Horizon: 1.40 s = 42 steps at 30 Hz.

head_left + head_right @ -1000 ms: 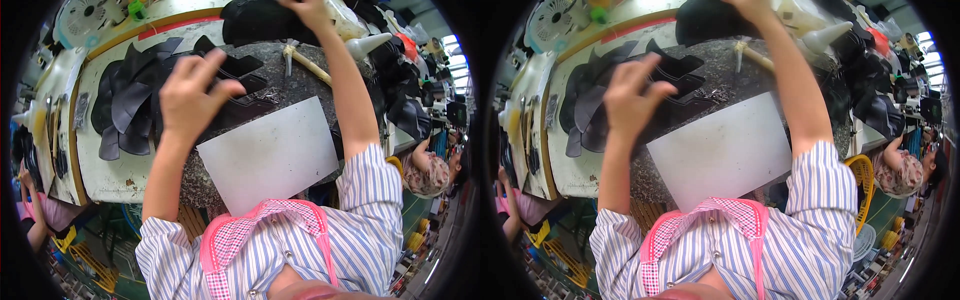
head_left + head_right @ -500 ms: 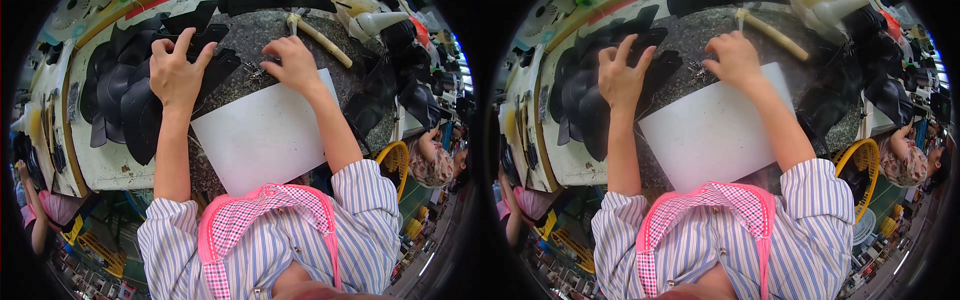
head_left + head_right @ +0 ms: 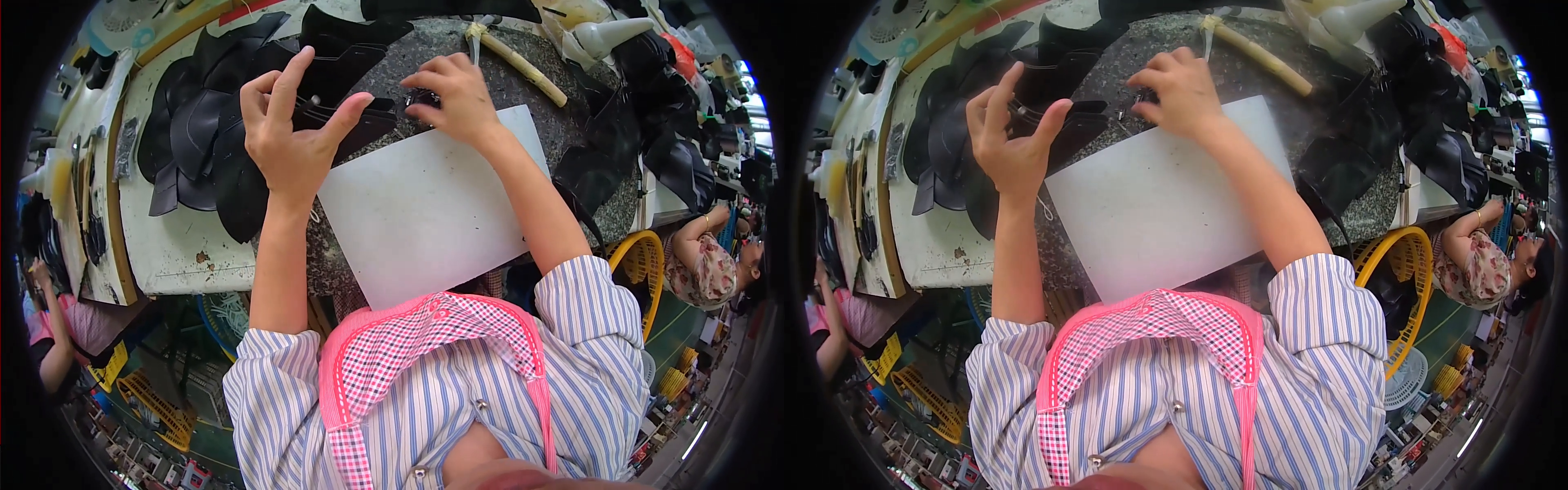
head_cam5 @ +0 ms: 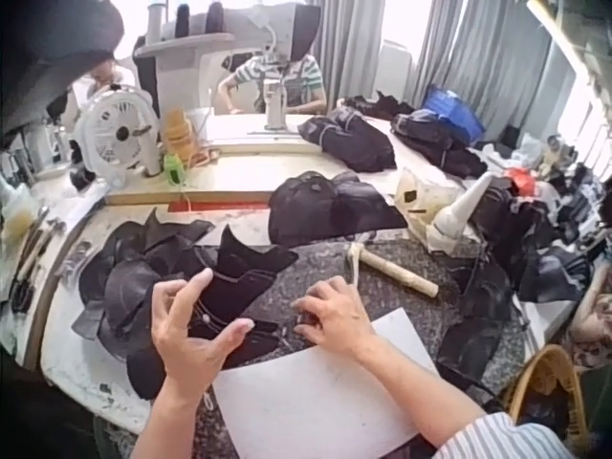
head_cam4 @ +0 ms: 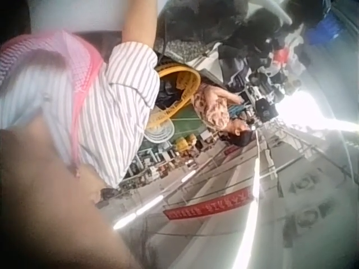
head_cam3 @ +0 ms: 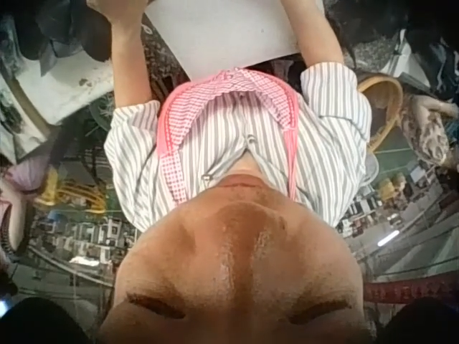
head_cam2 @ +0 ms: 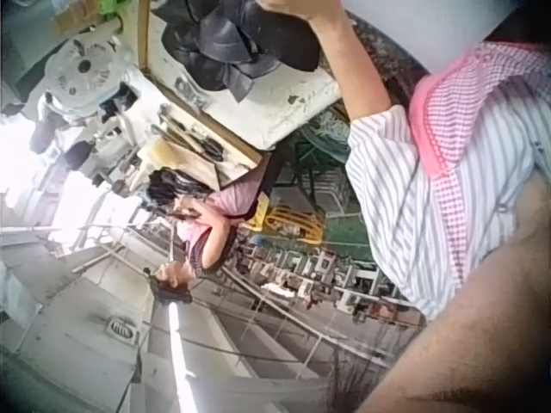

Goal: The worker is punching holes and installing metal eyelets into leather shoe upper components at a factory workbench.

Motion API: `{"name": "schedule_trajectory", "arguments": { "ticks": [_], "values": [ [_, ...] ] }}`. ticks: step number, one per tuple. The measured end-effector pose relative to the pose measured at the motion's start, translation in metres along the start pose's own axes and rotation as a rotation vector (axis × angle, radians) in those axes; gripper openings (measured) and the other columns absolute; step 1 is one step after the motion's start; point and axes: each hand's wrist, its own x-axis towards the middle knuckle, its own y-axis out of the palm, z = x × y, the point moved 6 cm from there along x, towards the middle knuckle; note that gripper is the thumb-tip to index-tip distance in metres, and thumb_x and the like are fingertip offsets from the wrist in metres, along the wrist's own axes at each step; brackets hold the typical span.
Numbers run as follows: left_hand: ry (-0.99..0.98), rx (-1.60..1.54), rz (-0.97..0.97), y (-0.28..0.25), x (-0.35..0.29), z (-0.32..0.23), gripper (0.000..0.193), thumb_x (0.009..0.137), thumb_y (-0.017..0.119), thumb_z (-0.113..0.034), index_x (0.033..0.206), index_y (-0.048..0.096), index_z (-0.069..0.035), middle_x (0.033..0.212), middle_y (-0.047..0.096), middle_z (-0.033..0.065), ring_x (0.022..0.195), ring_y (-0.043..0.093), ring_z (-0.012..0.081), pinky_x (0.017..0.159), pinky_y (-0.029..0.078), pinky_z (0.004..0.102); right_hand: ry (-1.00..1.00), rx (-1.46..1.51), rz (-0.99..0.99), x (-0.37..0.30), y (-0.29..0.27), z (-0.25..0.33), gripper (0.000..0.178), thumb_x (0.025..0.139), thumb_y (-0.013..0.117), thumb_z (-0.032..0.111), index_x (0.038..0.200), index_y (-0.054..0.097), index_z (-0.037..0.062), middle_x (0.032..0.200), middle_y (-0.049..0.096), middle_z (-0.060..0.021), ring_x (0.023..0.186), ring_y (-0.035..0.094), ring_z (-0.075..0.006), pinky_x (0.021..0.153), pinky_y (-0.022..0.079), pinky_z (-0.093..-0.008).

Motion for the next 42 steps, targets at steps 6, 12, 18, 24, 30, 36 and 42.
{"name": "schedule_trajectory", "arguments": {
  "ticks": [6,12,18,24,30,36,42],
  "values": [
    [0.028,-0.115,-0.041,-0.01,0.005,-0.018,0.042,0.058,0.078,-0.02,0.095,0.062,-0.008,0.078,0.047,0.002,0.06,0.045,0.0104,0.052,0.04,0.0202,-0.08,-0.121,0.238,0.007,0.014,0.011,0.02,0.06,0.068,0.015,0.08,0.063,0.0163,0.078,0.057,0.0014,0.094,0.045,-0.0188,0.082,0.031,-0.0354],
    [-0.117,-0.384,0.191,-0.007,-0.018,-0.039,0.029,0.062,0.073,-0.007,0.089,0.062,-0.003,0.07,0.054,0.0051,0.058,0.05,0.0111,0.05,0.041,0.0214,0.175,0.385,-0.094,-0.007,-0.033,0.008,0.006,0.071,0.062,0.009,0.076,0.061,0.0078,0.071,0.057,-0.0018,0.077,0.051,-0.0138,0.071,0.038,-0.0263],
    [-0.356,-0.663,0.344,0.012,-0.039,-0.042,0.021,0.063,0.07,-0.003,0.083,0.062,-0.004,0.076,0.056,0.0036,0.055,0.046,0.0063,0.045,0.037,0.019,0.429,1.599,0.025,-0.034,-0.033,0.057,0.012,0.079,0.057,0.01,0.083,0.057,-0.0007,0.076,0.056,-0.0011,0.073,0.051,-0.0063,0.065,0.041,-0.0202],
    [-0.372,-0.831,0.444,0.004,-0.041,-0.037,0.009,0.067,0.065,0.0,0.075,0.062,-0.001,0.076,0.056,0.0031,0.057,0.046,0.0056,0.047,0.036,0.0192,0.084,1.068,0.122,-0.029,-0.051,0.073,0.009,0.072,0.062,0.005,0.08,0.059,0.0011,0.075,0.056,-0.0016,0.068,0.05,-0.0083,0.062,0.04,-0.0205],
    [-0.522,-1.05,0.609,0.012,-0.052,-0.033,0.003,0.073,0.06,-0.001,0.075,0.059,0.001,0.073,0.054,0.0014,0.06,0.045,0.0056,0.052,0.035,0.0185,0.071,1.102,0.187,-0.028,-0.05,0.075,0.011,0.064,0.067,0.001,0.072,0.061,0.0035,0.071,0.053,-0.0007,0.069,0.048,-0.0097,0.062,0.037,-0.0212],
    [-0.759,-1.433,0.783,0.026,-0.075,-0.026,0.009,0.079,0.057,-0.01,0.078,0.058,-0.001,0.076,0.053,-0.0003,0.065,0.044,0.0044,0.055,0.034,0.0184,0.157,1.429,0.305,-0.036,-0.026,0.076,0.014,0.058,0.072,0.007,0.069,0.063,0.004,0.08,0.046,-0.0035,0.081,0.042,-0.0128,0.066,0.037,-0.0232],
    [-0.883,-1.29,0.663,0.011,-0.071,-0.028,0.019,0.082,0.055,-0.015,0.095,0.055,-0.001,0.074,0.052,-0.0017,0.065,0.043,0.0035,0.055,0.034,0.0173,0.159,1.502,0.208,-0.032,-0.017,0.081,0.009,0.061,0.071,0.006,0.067,0.064,0.0073,0.111,0.046,-0.0073,0.095,0.046,-0.012,0.075,0.036,-0.0247]
  ]
}}
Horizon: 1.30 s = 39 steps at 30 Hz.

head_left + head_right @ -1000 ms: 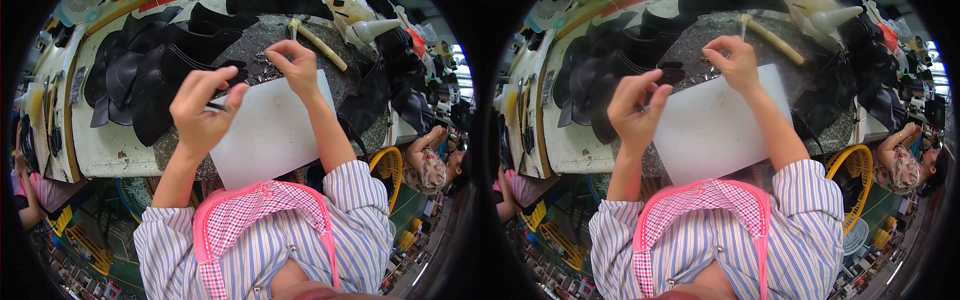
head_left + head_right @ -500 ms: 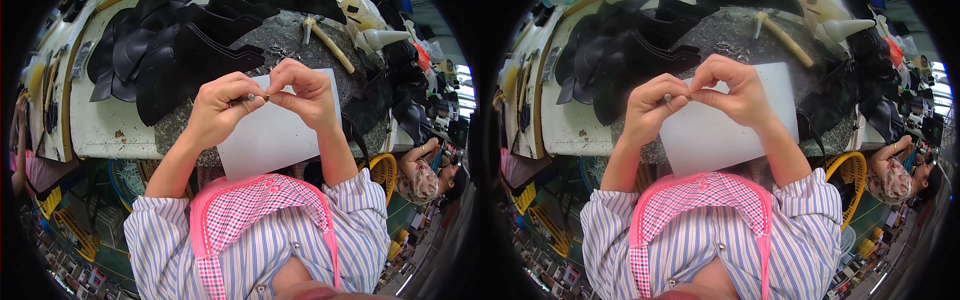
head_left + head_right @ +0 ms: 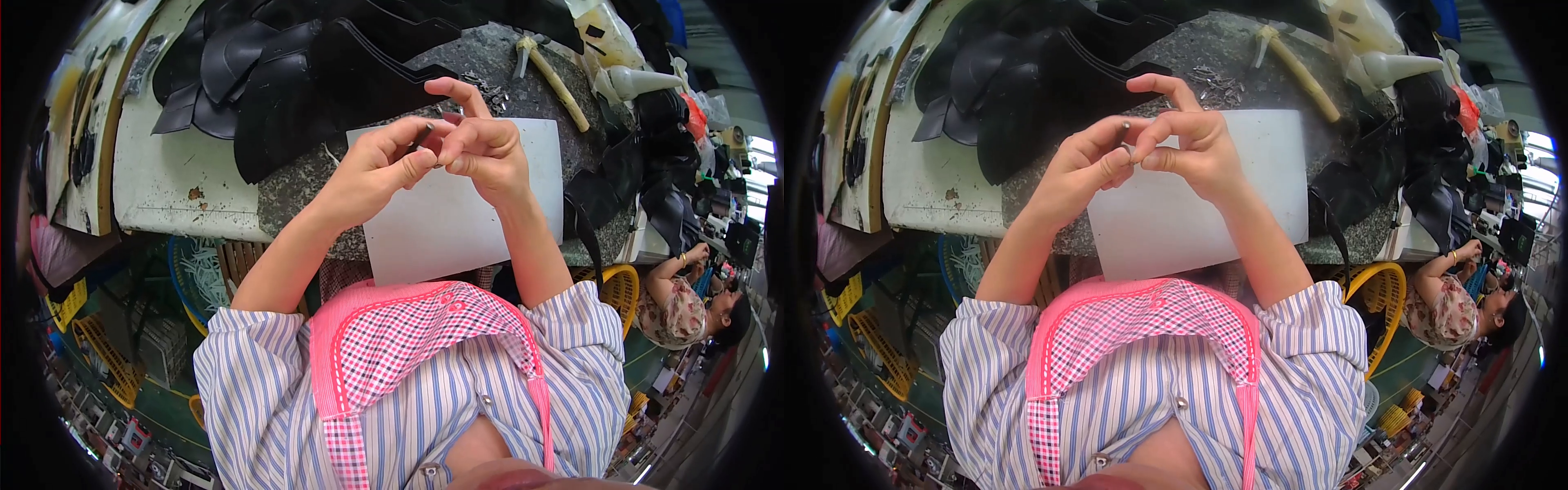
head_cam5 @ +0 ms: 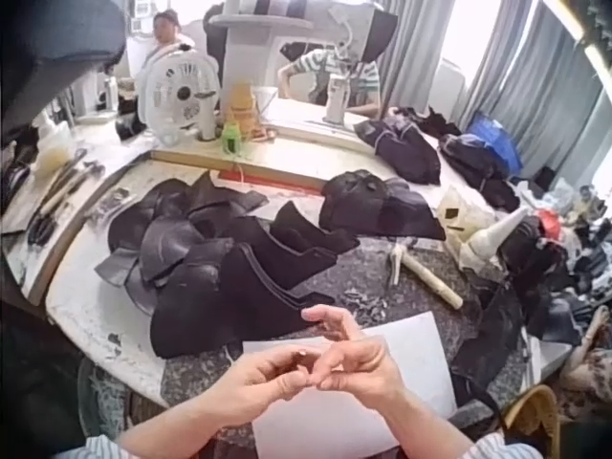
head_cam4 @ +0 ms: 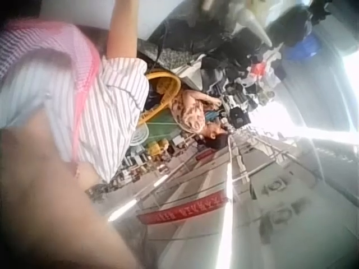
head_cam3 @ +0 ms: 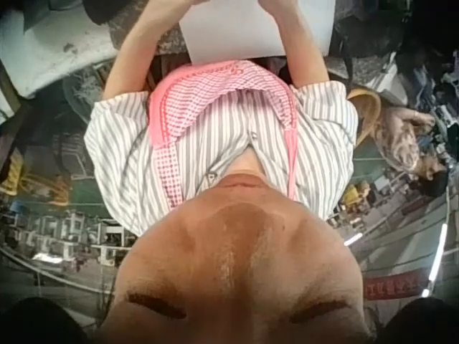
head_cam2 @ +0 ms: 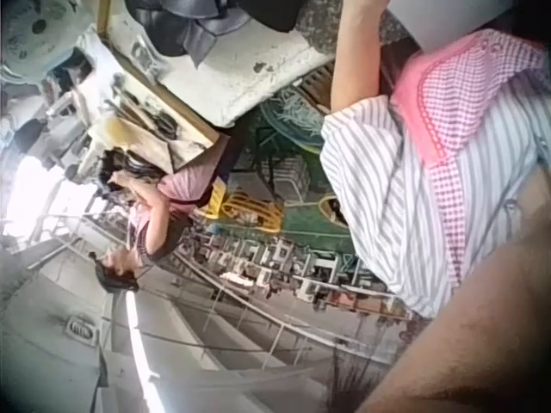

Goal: The worker is punching holes and installing metal eyelets into leather shoe upper components at a factory workbench.

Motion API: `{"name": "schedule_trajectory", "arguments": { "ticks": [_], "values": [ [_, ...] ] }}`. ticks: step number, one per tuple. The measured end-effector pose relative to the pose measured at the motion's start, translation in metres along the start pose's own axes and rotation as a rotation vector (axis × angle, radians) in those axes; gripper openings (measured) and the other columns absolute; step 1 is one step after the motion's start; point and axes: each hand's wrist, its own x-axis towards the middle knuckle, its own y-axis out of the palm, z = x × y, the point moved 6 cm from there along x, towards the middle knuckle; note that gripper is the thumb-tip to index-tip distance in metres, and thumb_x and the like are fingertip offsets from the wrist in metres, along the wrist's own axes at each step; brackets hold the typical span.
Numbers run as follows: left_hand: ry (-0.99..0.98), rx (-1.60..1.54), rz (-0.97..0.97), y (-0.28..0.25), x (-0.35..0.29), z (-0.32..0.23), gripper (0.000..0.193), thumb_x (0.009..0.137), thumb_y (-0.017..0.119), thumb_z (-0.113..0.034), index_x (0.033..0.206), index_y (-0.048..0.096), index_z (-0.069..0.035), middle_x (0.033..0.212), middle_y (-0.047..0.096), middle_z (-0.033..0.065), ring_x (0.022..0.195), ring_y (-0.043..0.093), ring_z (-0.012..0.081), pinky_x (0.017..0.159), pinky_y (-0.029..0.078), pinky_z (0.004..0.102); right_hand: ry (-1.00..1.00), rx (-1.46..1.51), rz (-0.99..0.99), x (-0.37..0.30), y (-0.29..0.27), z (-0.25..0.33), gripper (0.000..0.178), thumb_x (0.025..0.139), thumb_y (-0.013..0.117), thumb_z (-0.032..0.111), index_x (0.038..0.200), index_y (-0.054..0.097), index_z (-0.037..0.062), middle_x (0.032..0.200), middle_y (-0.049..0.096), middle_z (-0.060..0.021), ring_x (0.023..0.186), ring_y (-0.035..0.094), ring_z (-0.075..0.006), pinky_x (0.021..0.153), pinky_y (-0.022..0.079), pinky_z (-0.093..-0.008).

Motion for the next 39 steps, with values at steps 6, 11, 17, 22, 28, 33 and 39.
{"name": "schedule_trajectory", "arguments": {
  "ticks": [6,11,17,22,28,33,39],
  "values": [
    [0.008,-0.063,0.048,-0.005,-0.009,0.005,0.031,0.081,0.055,-0.016,0.106,0.048,0.001,0.077,0.05,-0.003,0.061,0.04,0.0029,0.053,0.032,0.0173,-0.154,-0.255,-0.143,-0.005,0.006,0.0,0.009,0.06,0.071,0.008,0.066,0.064,0.0095,0.118,0.043,-0.009,0.104,0.043,-0.0162,0.087,0.028,-0.0322],
    [-0.109,-0.272,0.08,-0.011,-0.014,0.017,0.029,0.081,0.056,-0.019,0.1,0.048,0.001,0.072,0.044,-0.0033,0.057,0.035,0.0027,0.049,0.027,0.0165,-0.12,-0.202,-0.059,0.001,0.013,-0.013,0.011,0.06,0.067,0.0,0.067,0.064,0.0068,0.111,0.045,-0.0104,0.105,0.041,-0.0175,0.086,0.033,-0.0292],
    [-0.005,-0.458,-0.04,-0.02,-0.018,0.021,0.025,0.082,0.055,-0.018,0.1,0.046,-0.002,0.074,0.046,-0.0011,0.06,0.04,0.0056,0.052,0.031,0.0173,-0.081,0.001,-0.098,0.005,0.023,-0.031,0.008,0.066,0.066,0.001,0.071,0.062,0.0047,0.106,0.044,-0.0079,0.097,0.045,-0.0156,0.082,0.037,-0.0276],
    [0.103,-0.659,-0.146,-0.028,-0.019,0.021,0.016,0.082,0.054,-0.012,0.095,0.049,-0.003,0.077,0.05,0.0004,0.062,0.044,0.0079,0.056,0.034,0.0207,-0.053,0.127,-0.126,0.013,0.033,-0.04,0.008,0.071,0.065,0.007,0.078,0.06,0.0046,0.103,0.045,-0.0068,0.092,0.046,-0.0151,0.081,0.038,-0.0275],
    [0.074,-0.688,-0.296,-0.065,-0.032,0.003,0.011,0.08,0.056,-0.011,0.085,0.055,-0.001,0.068,0.052,0.0014,0.055,0.044,0.0092,0.051,0.035,0.0195,-0.041,0.075,-0.032,0.036,0.055,-0.047,0.008,0.071,0.063,-0.001,0.077,0.06,0.001,0.098,0.047,-0.0057,0.087,0.049,-0.0123,0.076,0.041,-0.0243],
    [0.493,1.379,-0.896,-0.13,-0.046,-0.078,0.04,0.059,0.074,-0.022,0.092,0.059,-0.005,0.074,0.052,0.0063,0.061,0.052,0.0159,0.055,0.043,0.0265,0.119,-0.108,-0.051,0.069,0.058,-0.059,0.005,0.073,0.06,-0.001,0.078,0.059,-0.0015,0.074,0.059,-0.0027,0.068,0.054,-0.0069,0.064,0.044,-0.0189],
    [0.452,1.101,-0.883,-0.134,-0.05,-0.048,0.042,0.056,0.074,-0.012,0.094,0.059,-0.006,0.07,0.052,0.0051,0.061,0.051,0.0182,0.054,0.042,0.0289,0.193,-0.198,-0.056,0.084,0.064,-0.082,0.01,0.073,0.062,0.0,0.082,0.059,-0.0013,0.076,0.059,-0.003,0.071,0.055,-0.0069,0.066,0.044,-0.0178]
  ]
}}
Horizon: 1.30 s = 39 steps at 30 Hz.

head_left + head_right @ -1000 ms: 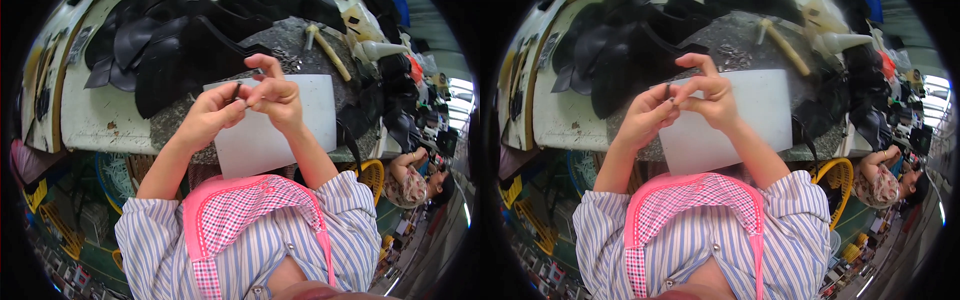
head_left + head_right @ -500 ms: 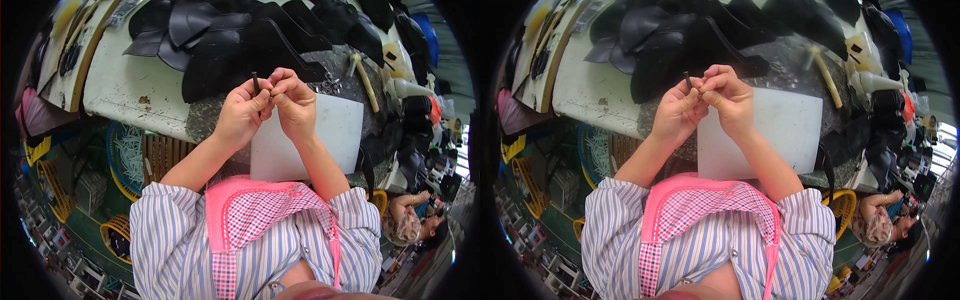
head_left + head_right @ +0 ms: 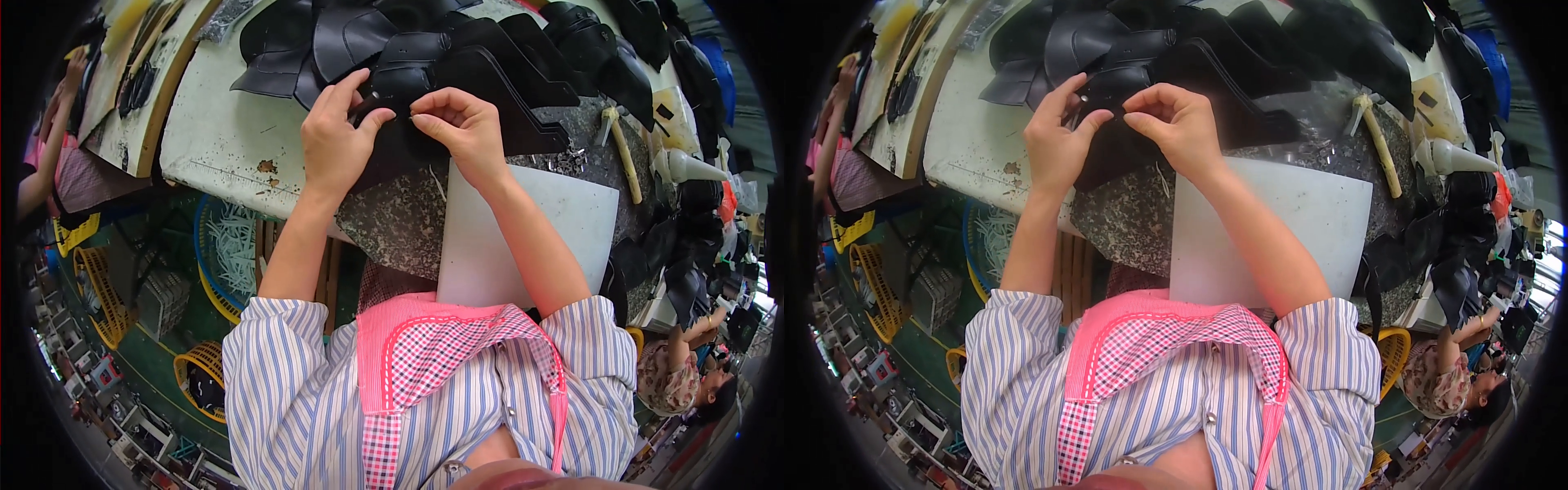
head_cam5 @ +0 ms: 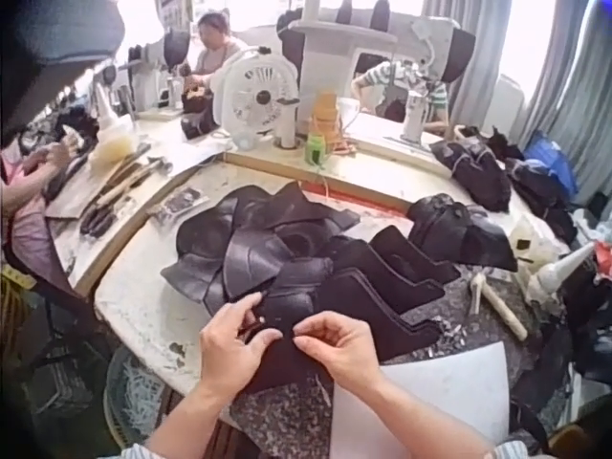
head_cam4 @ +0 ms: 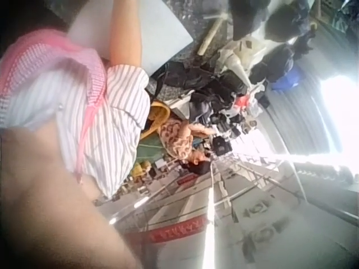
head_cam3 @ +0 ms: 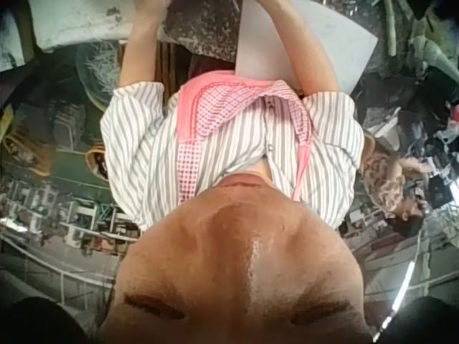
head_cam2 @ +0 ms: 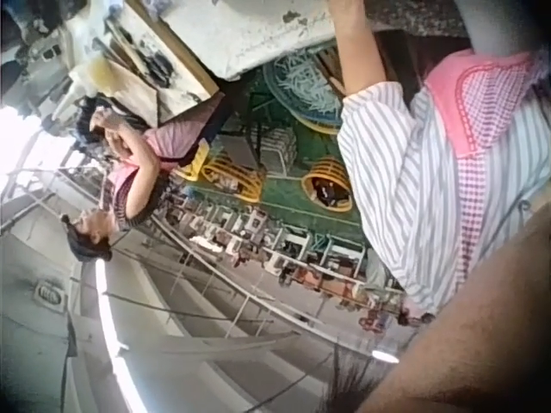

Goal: The worker is punching holes and installing metal eyelets into leather shoe upper components at a factory workbench.

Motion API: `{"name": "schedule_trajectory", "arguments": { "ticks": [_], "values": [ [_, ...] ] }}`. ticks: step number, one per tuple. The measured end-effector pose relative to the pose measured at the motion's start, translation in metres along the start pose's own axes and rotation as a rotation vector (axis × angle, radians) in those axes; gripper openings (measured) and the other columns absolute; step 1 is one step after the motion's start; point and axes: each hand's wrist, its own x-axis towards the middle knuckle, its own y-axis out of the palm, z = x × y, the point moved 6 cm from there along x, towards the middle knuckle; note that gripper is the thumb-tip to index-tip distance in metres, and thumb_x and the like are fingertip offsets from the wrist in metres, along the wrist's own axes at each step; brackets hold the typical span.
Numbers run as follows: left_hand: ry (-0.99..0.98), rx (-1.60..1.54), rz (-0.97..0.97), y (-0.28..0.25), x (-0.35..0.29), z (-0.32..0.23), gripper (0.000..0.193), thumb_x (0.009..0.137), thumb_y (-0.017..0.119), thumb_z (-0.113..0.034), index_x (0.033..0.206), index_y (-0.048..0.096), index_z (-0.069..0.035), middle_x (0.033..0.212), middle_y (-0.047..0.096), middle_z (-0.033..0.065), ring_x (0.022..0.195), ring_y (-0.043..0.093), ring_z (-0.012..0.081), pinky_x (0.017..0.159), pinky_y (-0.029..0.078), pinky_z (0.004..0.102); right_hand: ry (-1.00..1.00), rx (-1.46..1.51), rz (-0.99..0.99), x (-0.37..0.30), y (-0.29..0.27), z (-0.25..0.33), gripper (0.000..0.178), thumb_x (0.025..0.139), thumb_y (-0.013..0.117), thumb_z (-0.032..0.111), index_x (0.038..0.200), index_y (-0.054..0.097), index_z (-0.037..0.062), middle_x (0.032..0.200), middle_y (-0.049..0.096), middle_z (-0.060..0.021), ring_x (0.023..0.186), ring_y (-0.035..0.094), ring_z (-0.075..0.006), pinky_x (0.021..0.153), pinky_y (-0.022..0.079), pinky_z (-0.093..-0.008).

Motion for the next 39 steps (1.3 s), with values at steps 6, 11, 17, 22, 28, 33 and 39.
{"name": "schedule_trajectory", "arguments": {
  "ticks": [6,11,17,22,28,33,39],
  "values": [
    [0.195,0.208,-0.194,-0.02,-0.012,-0.013,0.037,0.057,0.073,-0.006,0.091,0.059,-0.006,0.066,0.049,0.0049,0.058,0.049,0.0169,0.053,0.041,0.0265,0.001,0.081,0.002,0.005,0.013,0.001,0.009,0.07,0.065,0.0,0.076,0.06,-0.0009,0.075,0.06,-0.0042,0.068,0.056,-0.0073,0.061,0.045,-0.0183],
    [-0.492,-0.746,0.119,0.008,-0.015,0.016,0.025,0.068,0.069,-0.005,0.089,0.058,0.001,0.079,0.059,0.0,0.07,0.053,0.0077,0.065,0.043,0.02,-0.181,0.098,-0.01,0.008,0.012,0.002,0.008,0.067,0.065,-0.004,0.074,0.061,-0.0004,0.074,0.057,-0.0025,0.066,0.053,-0.0077,0.059,0.043,-0.0178],
    [-0.623,-1.078,0.155,0.011,-0.025,0.014,0.02,0.075,0.063,-0.006,0.093,0.058,0.002,0.085,0.059,0.0032,0.075,0.054,0.0076,0.068,0.044,0.0186,-0.255,0.071,-0.026,0.0,0.013,0.008,0.006,0.071,0.062,-0.004,0.076,0.06,-0.0013,0.078,0.054,-0.0031,0.07,0.051,-0.0078,0.064,0.042,-0.018],
    [-0.762,-1.287,0.201,0.02,-0.031,0.014,0.018,0.078,0.059,-0.007,0.094,0.056,0.001,0.086,0.06,0.0043,0.076,0.056,0.0084,0.069,0.045,0.0194,-0.173,0.211,-0.075,-0.004,0.012,0.002,0.006,0.072,0.062,-0.001,0.077,0.06,-0.0017,0.078,0.054,-0.0026,0.069,0.052,-0.0073,0.064,0.042,-0.0179],
    [-0.812,-1.346,0.199,0.023,-0.034,0.014,0.018,0.079,0.058,-0.007,0.095,0.056,0.001,0.086,0.06,0.0047,0.075,0.056,0.0077,0.067,0.045,0.0193,-0.109,0.239,-0.063,-0.005,0.012,0.0,0.007,0.073,0.063,0.001,0.076,0.058,-0.0014,0.076,0.054,-0.0018,0.069,0.051,-0.0064,0.064,0.041,-0.0175],
    [-0.494,-0.831,0.149,0.007,-0.023,-0.008,0.017,0.074,0.064,-0.003,0.089,0.06,0.002,0.082,0.058,-0.0002,0.072,0.052,0.0049,0.066,0.042,0.0174,-0.207,0.021,-0.106,-0.005,0.007,0.008,0.008,0.07,0.065,0.003,0.071,0.058,0.0009,0.072,0.054,-0.0019,0.064,0.052,-0.0072,0.06,0.043,-0.019],
    [-0.377,-0.759,0.191,0.006,-0.024,-0.007,0.015,0.072,0.062,0.002,0.086,0.059,0.002,0.078,0.057,-0.0007,0.071,0.051,0.0053,0.066,0.041,0.0183,-0.606,-0.599,-0.025,0.003,0.007,0.053,0.043,0.056,0.071,0.01,0.094,0.052,0.0079,0.097,0.05,-0.0053,0.085,0.05,-0.0222,0.075,0.039,-0.0309]
  ]
}}
